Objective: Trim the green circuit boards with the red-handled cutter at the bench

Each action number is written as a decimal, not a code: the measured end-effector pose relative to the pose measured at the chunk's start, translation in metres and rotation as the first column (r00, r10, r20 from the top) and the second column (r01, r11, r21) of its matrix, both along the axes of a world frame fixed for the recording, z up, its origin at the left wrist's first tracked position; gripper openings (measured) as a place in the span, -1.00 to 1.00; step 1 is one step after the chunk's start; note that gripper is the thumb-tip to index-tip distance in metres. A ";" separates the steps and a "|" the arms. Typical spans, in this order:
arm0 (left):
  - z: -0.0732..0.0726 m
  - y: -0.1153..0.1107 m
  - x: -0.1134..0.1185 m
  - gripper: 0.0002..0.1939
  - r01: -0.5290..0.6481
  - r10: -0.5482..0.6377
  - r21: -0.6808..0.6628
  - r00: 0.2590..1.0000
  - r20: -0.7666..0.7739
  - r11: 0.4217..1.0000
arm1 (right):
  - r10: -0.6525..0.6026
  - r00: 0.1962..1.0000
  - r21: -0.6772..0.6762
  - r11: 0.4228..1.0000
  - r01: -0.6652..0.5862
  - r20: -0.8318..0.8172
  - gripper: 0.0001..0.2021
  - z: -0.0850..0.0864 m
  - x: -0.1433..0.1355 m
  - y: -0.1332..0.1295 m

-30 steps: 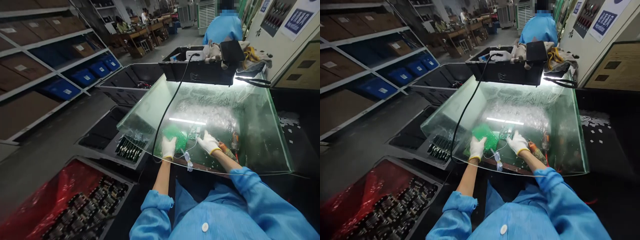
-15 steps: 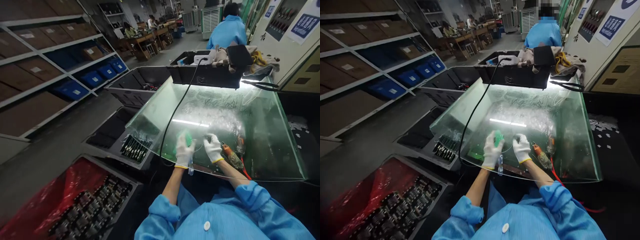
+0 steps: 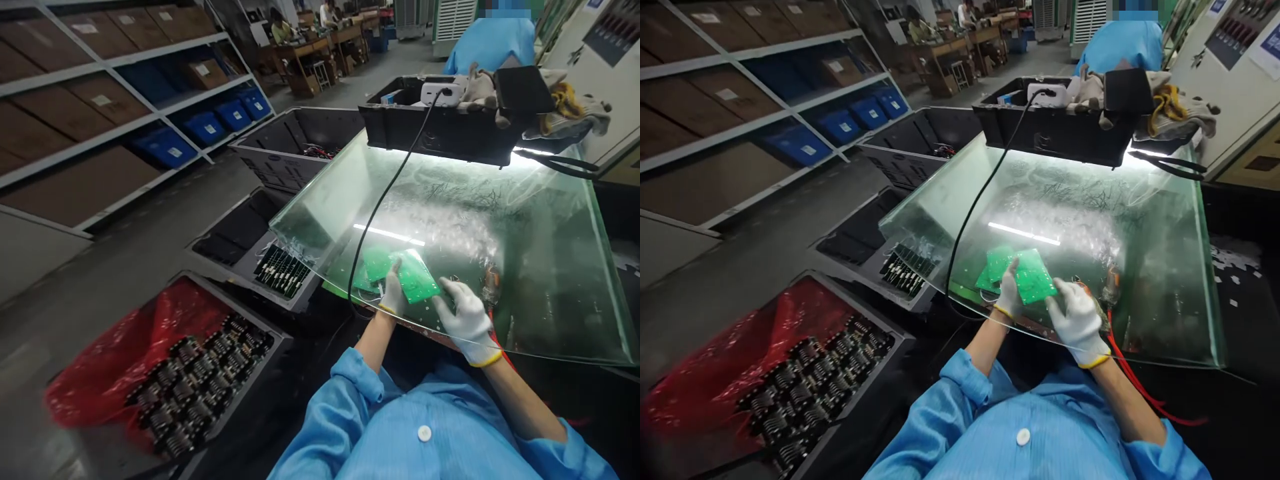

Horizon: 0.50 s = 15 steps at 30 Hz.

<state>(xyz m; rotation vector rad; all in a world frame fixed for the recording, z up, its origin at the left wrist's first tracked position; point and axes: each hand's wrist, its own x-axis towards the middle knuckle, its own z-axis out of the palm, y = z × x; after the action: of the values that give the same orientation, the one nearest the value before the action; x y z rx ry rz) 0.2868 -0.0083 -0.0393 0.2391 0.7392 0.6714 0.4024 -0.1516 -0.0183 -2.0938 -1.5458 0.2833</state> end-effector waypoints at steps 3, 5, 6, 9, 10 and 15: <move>0.001 0.003 -0.003 -0.44 -0.034 0.034 -0.008 0.999 0.033 0.999 | -0.143 0.939 -0.289 0.928 0.237 0.312 -0.33 -0.016 0.015 -0.006; -0.001 0.004 0.001 -0.46 -0.022 0.022 -0.023 1.000 -0.016 0.999 | -0.097 0.912 -0.452 0.844 0.287 0.398 -0.22 -0.028 0.022 -0.004; -0.002 0.003 0.004 -0.48 -0.013 0.011 -0.028 0.999 -0.049 1.000 | -0.082 0.912 -0.495 0.818 0.292 0.403 -0.19 -0.032 0.025 -0.002; -0.008 0.000 0.014 -0.48 0.036 -0.038 -0.013 0.992 -0.119 0.999 | -0.132 0.946 -0.572 0.769 0.285 0.295 -0.11 -0.030 0.035 0.003; -0.011 -0.001 0.017 -0.45 0.058 -0.058 -0.006 0.989 -0.137 0.998 | -0.164 0.963 -0.597 0.758 0.263 0.216 -0.08 -0.024 0.038 0.003; -0.027 -0.006 0.026 -0.26 0.180 -0.170 0.030 0.963 -0.208 0.983 | -0.111 0.992 -0.573 0.818 0.056 -0.062 -0.06 0.007 0.036 -0.011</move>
<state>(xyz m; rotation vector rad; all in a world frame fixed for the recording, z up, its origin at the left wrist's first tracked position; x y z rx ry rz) 0.3131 -0.0141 -0.0663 0.4178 0.8877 0.5011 0.4386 -0.1625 -0.0111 -2.5420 -1.4219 0.8982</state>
